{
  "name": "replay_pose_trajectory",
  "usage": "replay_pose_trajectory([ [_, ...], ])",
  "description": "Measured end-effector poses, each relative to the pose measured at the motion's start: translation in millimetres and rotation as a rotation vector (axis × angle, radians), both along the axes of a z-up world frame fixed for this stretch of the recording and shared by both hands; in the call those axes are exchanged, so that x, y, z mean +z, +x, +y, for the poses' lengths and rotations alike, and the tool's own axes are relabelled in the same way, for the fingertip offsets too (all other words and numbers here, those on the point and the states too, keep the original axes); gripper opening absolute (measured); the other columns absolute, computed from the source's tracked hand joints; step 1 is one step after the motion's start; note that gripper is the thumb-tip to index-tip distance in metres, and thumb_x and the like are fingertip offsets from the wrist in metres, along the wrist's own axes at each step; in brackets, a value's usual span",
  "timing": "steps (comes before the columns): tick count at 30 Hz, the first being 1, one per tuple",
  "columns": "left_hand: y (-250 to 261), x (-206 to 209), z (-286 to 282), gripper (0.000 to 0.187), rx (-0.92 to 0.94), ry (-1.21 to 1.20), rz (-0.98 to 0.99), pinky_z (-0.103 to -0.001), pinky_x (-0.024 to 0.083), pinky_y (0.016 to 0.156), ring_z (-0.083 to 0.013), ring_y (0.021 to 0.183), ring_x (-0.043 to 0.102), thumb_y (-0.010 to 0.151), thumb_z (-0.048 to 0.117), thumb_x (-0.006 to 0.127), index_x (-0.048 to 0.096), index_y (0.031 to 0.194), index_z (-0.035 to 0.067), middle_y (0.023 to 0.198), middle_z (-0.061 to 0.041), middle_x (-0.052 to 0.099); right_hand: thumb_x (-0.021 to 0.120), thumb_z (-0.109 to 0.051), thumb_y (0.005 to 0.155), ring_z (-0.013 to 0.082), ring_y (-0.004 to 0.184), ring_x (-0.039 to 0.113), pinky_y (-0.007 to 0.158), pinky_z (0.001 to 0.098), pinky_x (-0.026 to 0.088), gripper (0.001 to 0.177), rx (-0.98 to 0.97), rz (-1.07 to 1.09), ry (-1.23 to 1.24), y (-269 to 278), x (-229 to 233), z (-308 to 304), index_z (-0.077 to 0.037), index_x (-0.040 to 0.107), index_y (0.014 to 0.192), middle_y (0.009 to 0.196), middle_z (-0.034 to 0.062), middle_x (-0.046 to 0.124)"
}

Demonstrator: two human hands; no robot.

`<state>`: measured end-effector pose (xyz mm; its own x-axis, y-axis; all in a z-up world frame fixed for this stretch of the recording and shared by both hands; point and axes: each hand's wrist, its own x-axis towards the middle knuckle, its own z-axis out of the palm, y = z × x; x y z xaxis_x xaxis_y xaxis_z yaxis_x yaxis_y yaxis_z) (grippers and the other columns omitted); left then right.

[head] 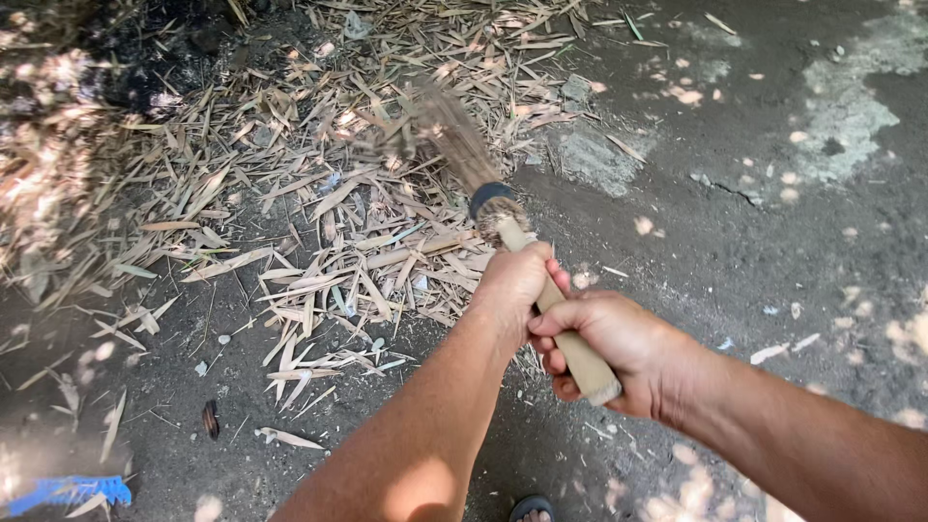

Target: The person sweeps dry leaves and debris across the ground using a small hand broom.

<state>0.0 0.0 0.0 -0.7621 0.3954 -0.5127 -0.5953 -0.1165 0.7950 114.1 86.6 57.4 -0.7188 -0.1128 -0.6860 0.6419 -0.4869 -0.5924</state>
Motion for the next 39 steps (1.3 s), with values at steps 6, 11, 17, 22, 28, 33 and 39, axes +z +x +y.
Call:
replay_pose_trajectory([
  [6, 69, 28, 15, 0.025, -0.516, -0.178, 0.068, -0.037, 0.050, 0.054, -0.0198, 0.059, 0.060, 0.088, 0.022, 0.058, 0.063, 0.070, 0.005, 0.070, -0.008, 0.065, 0.064, -0.017, 0.090, 0.0229, 0.051, 0.052, 0.048, 0.0407, 0.046, 0.013, -0.352, -0.215, 0.131, 74, 29, -27, -0.004, 0.060, 0.088, 0.061, 0.0078, 0.056],
  [11, 104, -50, 56, 0.027, -0.846, -0.267, 0.128, -0.038, 0.049, 0.051, -0.0197, 0.058, 0.060, 0.086, 0.028, 0.060, 0.068, 0.077, 0.004, 0.069, -0.007, 0.066, 0.062, -0.014, 0.089, 0.0256, 0.055, 0.056, 0.055, 0.0438, 0.051, 0.008, -0.423, -0.319, -0.077, 104, -7, -13, -0.006, 0.059, 0.088, 0.065, 0.0096, 0.058],
  [17, 92, -115, 26, 0.019, -0.611, -0.238, -0.150, -0.037, 0.049, 0.054, -0.0173, 0.061, 0.058, 0.091, 0.029, 0.066, 0.065, 0.086, 0.010, 0.075, -0.004, 0.064, 0.066, -0.014, 0.084, 0.0291, 0.059, 0.059, 0.059, 0.0454, 0.052, 0.010, -0.178, -0.323, -0.240, 104, -40, -13, -0.006, 0.063, 0.087, 0.066, 0.0120, 0.063],
  [22, 76, -42, -4, 0.015, -0.329, -0.466, -0.103, -0.043, 0.042, 0.047, -0.0236, 0.053, 0.054, 0.088, 0.023, 0.056, 0.062, 0.080, 0.011, 0.068, -0.009, 0.061, 0.067, -0.016, 0.087, 0.0236, 0.061, 0.061, 0.061, 0.0394, 0.054, 0.013, 0.114, -0.127, -0.295, 79, -34, 6, -0.004, 0.061, 0.089, 0.069, 0.0089, 0.064],
  [28, 108, 26, 27, 0.017, -0.118, -0.199, 0.055, -0.034, 0.052, 0.055, -0.0161, 0.063, 0.062, 0.096, 0.018, 0.061, 0.063, 0.083, 0.006, 0.072, -0.003, 0.063, 0.066, -0.015, 0.089, 0.0158, 0.053, 0.053, 0.050, 0.0335, 0.047, 0.013, -0.004, 0.047, -0.288, 106, -13, 19, -0.009, 0.056, 0.083, 0.065, 0.0022, 0.057],
  [33, 153, 36, 59, 0.018, -0.401, -0.133, 0.056, -0.036, 0.051, 0.052, -0.0179, 0.059, 0.061, 0.092, 0.017, 0.057, 0.062, 0.080, 0.006, 0.069, -0.006, 0.063, 0.064, -0.015, 0.086, 0.0214, 0.051, 0.052, 0.049, 0.0391, 0.047, 0.014, -0.270, -0.115, -0.056, 160, 25, 23, -0.004, 0.055, 0.082, 0.063, 0.0074, 0.054],
  [39, 168, -41, 25, 0.032, -0.787, -0.269, -0.009, -0.037, 0.047, 0.051, -0.0184, 0.055, 0.056, 0.093, 0.033, 0.063, 0.066, 0.075, 0.007, 0.069, -0.006, 0.064, 0.057, -0.010, 0.084, 0.0267, 0.051, 0.053, 0.052, 0.0439, 0.051, 0.009, -0.350, -0.354, -0.125, 163, -15, -34, -0.002, 0.053, 0.083, 0.062, 0.0121, 0.053],
])
